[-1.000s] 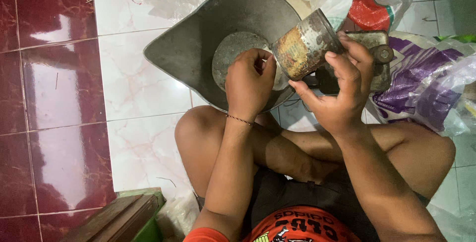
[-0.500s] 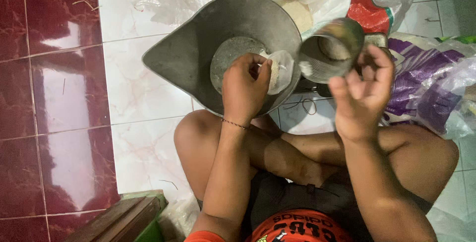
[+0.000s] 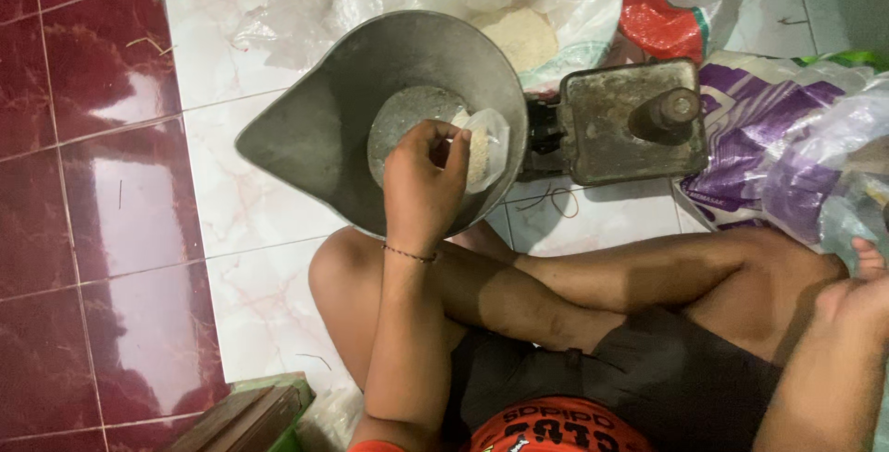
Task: The person fills small plastic bags with rice by scooping it from a large sack using a metal tin and then placing the bags into a larger metal container.
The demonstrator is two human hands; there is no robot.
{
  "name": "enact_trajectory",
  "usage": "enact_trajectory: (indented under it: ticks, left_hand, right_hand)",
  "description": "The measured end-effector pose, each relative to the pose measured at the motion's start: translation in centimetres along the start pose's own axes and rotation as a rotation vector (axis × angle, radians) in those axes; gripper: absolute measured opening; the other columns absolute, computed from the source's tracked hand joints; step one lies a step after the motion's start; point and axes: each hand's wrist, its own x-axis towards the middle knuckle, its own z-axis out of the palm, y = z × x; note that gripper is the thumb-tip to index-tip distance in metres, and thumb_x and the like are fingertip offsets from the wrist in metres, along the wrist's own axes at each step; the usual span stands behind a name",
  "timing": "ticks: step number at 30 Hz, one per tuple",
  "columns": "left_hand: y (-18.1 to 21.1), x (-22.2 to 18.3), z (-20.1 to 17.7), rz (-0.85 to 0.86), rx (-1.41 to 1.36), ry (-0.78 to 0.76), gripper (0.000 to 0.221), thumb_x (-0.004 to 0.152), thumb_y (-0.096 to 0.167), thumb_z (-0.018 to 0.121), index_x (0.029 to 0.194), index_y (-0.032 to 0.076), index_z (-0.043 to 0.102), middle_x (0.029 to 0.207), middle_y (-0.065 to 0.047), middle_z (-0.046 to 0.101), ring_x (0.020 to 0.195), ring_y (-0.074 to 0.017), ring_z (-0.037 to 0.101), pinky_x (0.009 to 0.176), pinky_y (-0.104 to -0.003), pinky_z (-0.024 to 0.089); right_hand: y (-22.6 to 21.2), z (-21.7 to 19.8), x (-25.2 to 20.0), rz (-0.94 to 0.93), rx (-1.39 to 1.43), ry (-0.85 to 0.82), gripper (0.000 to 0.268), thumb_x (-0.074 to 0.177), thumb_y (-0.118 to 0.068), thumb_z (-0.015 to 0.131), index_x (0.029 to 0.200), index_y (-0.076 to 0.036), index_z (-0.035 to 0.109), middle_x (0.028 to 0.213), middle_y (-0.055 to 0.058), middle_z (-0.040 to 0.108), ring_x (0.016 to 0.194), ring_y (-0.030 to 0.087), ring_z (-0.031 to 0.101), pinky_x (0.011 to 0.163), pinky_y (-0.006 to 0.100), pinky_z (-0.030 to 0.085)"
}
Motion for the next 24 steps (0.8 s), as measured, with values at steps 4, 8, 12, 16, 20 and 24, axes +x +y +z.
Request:
enact_trajectory:
  ticks: [4, 8, 12, 16, 20, 24]
  left_hand:
    - [-0.2, 0.0, 0.4, 0.022, -0.009, 0.022, 0.012, 0.087, 0.022, 0.062, 0.083, 0.012, 0.066, 0.072, 0.0, 0.067, 0.063, -0.0128, 0.06, 0.061, -0.029, 0.045]
    - [0.0, 0.0, 0.5, 0.025, 0.026, 0.014, 0.015, 0.088, 0.025, 0.062, 0.084, 0.01, 0.065, 0.076, 0.0, 0.069, 0.068, -0.013, 0.065, 0.065, -0.029, 0.047]
    - [-0.4, 0.2, 1.0, 0.066, 0.041, -0.004, 0.013, 0.088, 0.024, 0.062, 0.088, 0.012, 0.066, 0.076, -0.001, 0.068, 0.067, -0.0127, 0.06, 0.064, -0.028, 0.045]
    - [-1.0, 0.3, 1.2, 0.085, 0.18, -0.059, 0.025, 0.088, 0.029, 0.061, 0.104, 0.01, 0.061, 0.084, -0.008, 0.061, 0.078, -0.0232, 0.056, 0.07, -0.036, 0.043]
    - [0.6, 0.1, 0.9, 0.063, 0.146, -0.076, 0.042, 0.087, 0.026, 0.068, 0.118, 0.001, 0.057, 0.095, -0.025, 0.057, 0.085, -0.0432, 0.064, 0.075, -0.051, 0.051]
    - [0.1, 0.0, 1.1, 0.045, 0.146, -0.075, 0.041, 0.087, 0.027, 0.068, 0.119, 0.004, 0.056, 0.102, -0.023, 0.054, 0.09, -0.043, 0.064, 0.078, -0.051, 0.052]
  right_hand:
    - [-1.8, 1.5, 1.2, 0.254, -0.273, 0.098, 0.037, 0.083, -0.055, 0.059, 0.116, -0.038, 0.062, 0.118, -0.016, 0.064, 0.111, 0.004, 0.06, 0.094, 0.03, 0.052]
    - [-8.7, 6.0, -1.4, -0.194, -0.675, -0.303, 0.067, 0.119, -0.057, 0.027, 0.134, 0.001, 0.057, 0.127, 0.022, 0.057, 0.116, 0.032, 0.051, 0.092, 0.044, 0.038]
    - [-12.5, 10.0, -1.3, -0.651, -0.765, -0.191, 0.05, 0.101, 0.004, 0.082, 0.137, 0.016, 0.048, 0.126, 0.038, 0.057, 0.11, 0.049, 0.057, 0.093, 0.048, 0.044]
    - [-10.0, 11.2, 2.7, -0.916, -0.943, -0.248, 0.058, 0.073, 0.014, 0.079, 0.128, 0.015, 0.061, 0.122, 0.035, 0.056, 0.108, 0.049, 0.054, 0.094, 0.048, 0.041]
    - [-8.2, 12.0, 4.2, -0.918, -1.011, -0.207, 0.053, 0.075, 0.013, 0.075, 0.127, 0.016, 0.065, 0.117, 0.033, 0.054, 0.104, 0.046, 0.056, 0.093, 0.042, 0.043]
    - [-7.9, 12.1, 4.3, -0.915, -0.998, -0.209, 0.052, 0.075, 0.013, 0.075, 0.126, 0.015, 0.065, 0.116, 0.033, 0.055, 0.103, 0.046, 0.057, 0.092, 0.042, 0.043]
